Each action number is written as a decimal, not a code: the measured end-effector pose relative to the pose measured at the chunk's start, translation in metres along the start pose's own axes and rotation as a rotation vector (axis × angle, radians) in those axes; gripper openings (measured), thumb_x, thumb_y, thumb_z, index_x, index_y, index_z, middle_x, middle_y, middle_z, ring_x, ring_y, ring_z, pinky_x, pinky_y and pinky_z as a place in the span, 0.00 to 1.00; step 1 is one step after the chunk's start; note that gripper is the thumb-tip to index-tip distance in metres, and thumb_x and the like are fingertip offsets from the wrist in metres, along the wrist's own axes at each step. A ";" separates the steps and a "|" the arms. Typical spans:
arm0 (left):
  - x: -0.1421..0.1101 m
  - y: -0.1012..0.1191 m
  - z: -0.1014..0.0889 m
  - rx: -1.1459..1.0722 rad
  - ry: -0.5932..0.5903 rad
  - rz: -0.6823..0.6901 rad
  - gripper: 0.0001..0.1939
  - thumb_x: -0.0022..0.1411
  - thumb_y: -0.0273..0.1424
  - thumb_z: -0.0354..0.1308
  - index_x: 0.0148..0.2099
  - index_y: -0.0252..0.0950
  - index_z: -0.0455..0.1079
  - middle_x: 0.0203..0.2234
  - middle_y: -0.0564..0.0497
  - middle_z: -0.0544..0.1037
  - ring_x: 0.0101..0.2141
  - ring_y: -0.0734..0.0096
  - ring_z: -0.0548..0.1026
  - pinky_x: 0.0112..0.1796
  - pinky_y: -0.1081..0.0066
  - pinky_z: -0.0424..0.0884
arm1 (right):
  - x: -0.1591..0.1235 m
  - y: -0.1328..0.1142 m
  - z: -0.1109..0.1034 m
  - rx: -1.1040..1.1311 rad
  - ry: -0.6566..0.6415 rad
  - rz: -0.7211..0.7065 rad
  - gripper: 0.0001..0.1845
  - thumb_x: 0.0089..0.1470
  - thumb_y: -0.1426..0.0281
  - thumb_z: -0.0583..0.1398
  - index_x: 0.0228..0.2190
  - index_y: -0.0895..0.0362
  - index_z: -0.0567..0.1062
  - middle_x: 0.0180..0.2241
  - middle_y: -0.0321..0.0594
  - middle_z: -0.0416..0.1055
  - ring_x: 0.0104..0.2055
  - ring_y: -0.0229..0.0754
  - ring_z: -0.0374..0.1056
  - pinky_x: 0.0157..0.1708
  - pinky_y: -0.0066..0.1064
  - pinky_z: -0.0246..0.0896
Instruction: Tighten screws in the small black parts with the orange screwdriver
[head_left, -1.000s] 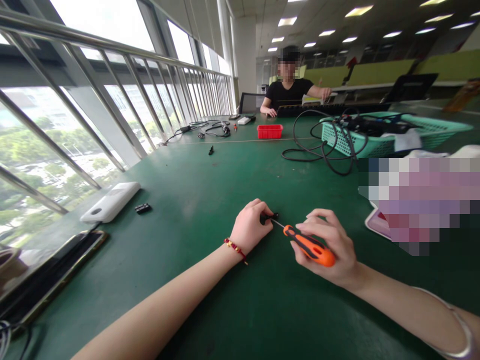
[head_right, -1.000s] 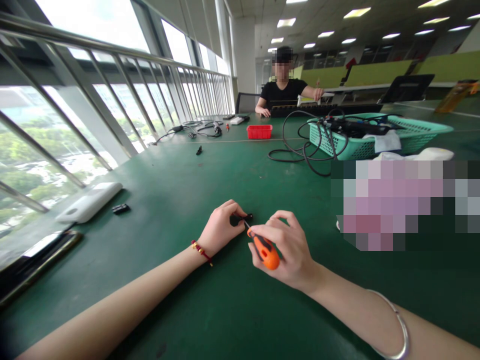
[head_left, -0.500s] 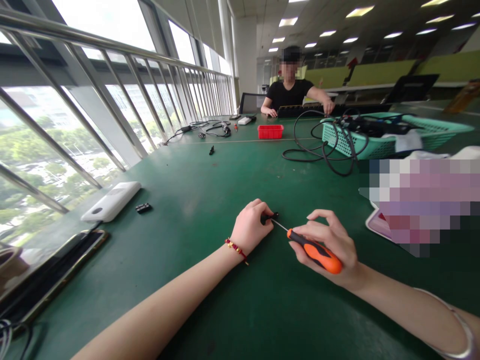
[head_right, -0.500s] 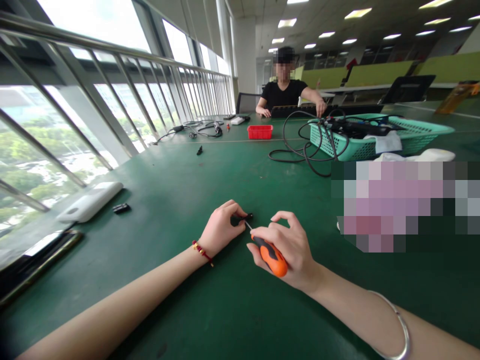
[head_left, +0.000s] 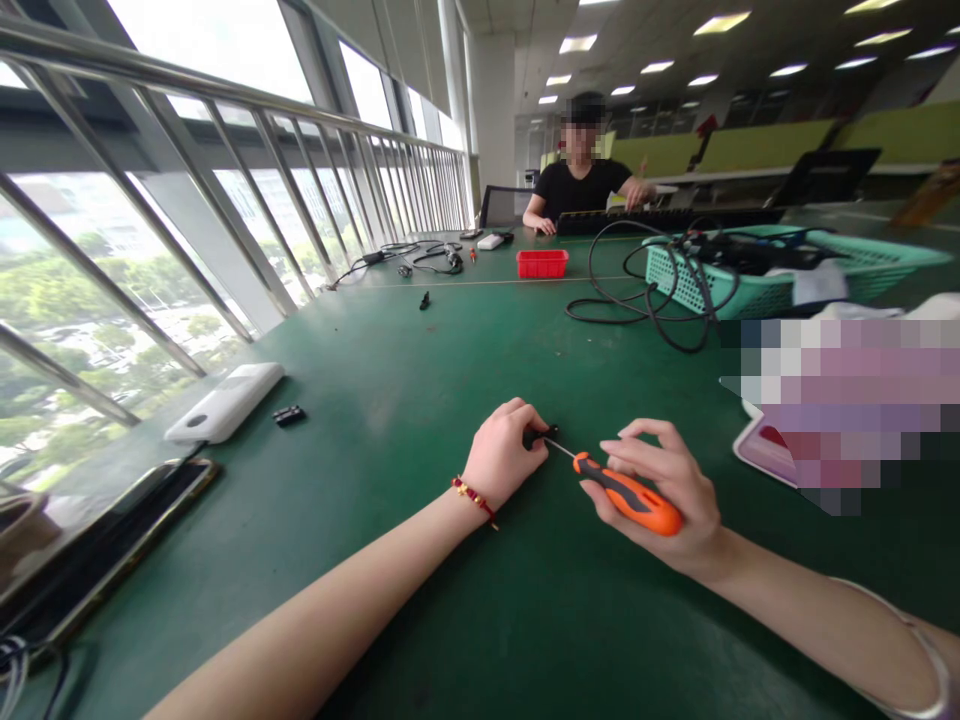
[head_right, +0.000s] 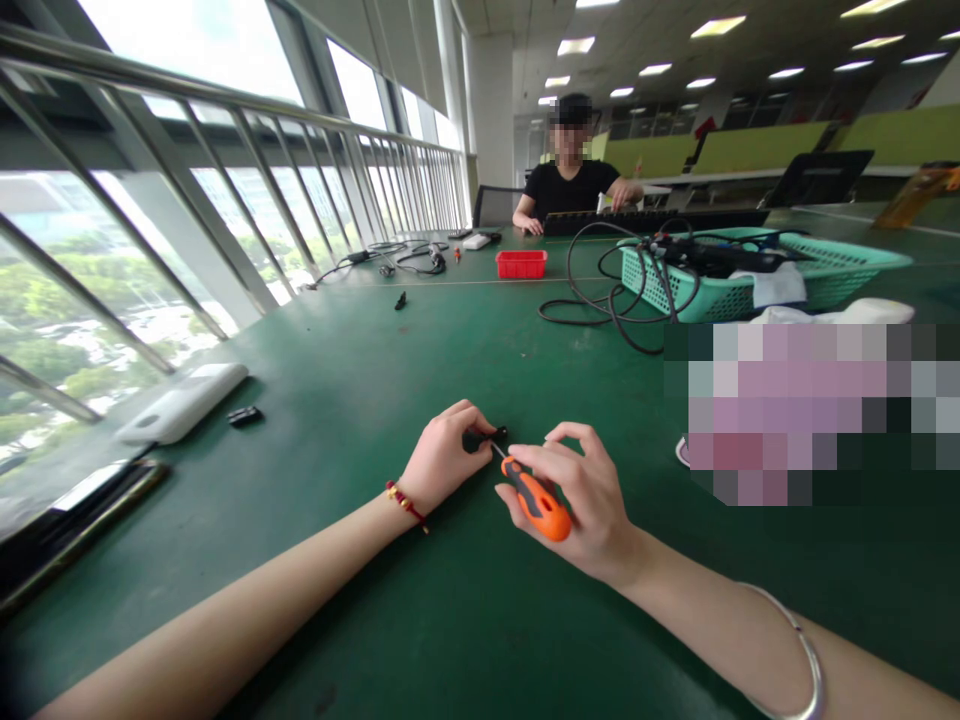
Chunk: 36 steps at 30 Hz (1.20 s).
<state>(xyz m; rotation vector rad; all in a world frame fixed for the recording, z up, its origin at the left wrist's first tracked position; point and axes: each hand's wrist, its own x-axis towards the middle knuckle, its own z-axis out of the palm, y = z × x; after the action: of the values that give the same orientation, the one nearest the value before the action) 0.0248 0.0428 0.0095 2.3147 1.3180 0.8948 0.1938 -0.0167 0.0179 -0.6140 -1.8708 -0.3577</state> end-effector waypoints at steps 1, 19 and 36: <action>0.000 0.000 0.000 0.001 0.000 -0.002 0.05 0.47 0.21 0.54 0.28 0.35 0.66 0.29 0.53 0.72 0.33 0.70 0.71 0.35 0.72 0.68 | 0.000 0.000 0.001 0.006 0.009 0.014 0.26 0.45 0.76 0.62 0.47 0.56 0.63 0.29 0.37 0.73 0.24 0.37 0.68 0.34 0.41 0.66; 0.001 0.000 -0.001 -0.004 0.000 -0.004 0.05 0.47 0.21 0.54 0.28 0.35 0.66 0.29 0.52 0.72 0.32 0.70 0.70 0.34 0.72 0.68 | 0.001 0.000 0.000 0.042 -0.026 0.030 0.24 0.45 0.76 0.61 0.45 0.54 0.63 0.27 0.35 0.71 0.27 0.39 0.68 0.33 0.40 0.65; 0.000 -0.002 0.000 0.003 0.004 0.004 0.05 0.47 0.21 0.54 0.28 0.35 0.67 0.30 0.52 0.72 0.33 0.71 0.71 0.35 0.72 0.68 | 0.001 -0.001 -0.001 0.019 -0.020 0.008 0.24 0.44 0.76 0.63 0.44 0.55 0.64 0.27 0.35 0.71 0.27 0.39 0.68 0.34 0.40 0.65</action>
<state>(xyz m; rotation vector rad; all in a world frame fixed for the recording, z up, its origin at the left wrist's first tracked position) 0.0234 0.0438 0.0085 2.3197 1.3181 0.8992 0.1942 -0.0177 0.0197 -0.6134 -1.8883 -0.3294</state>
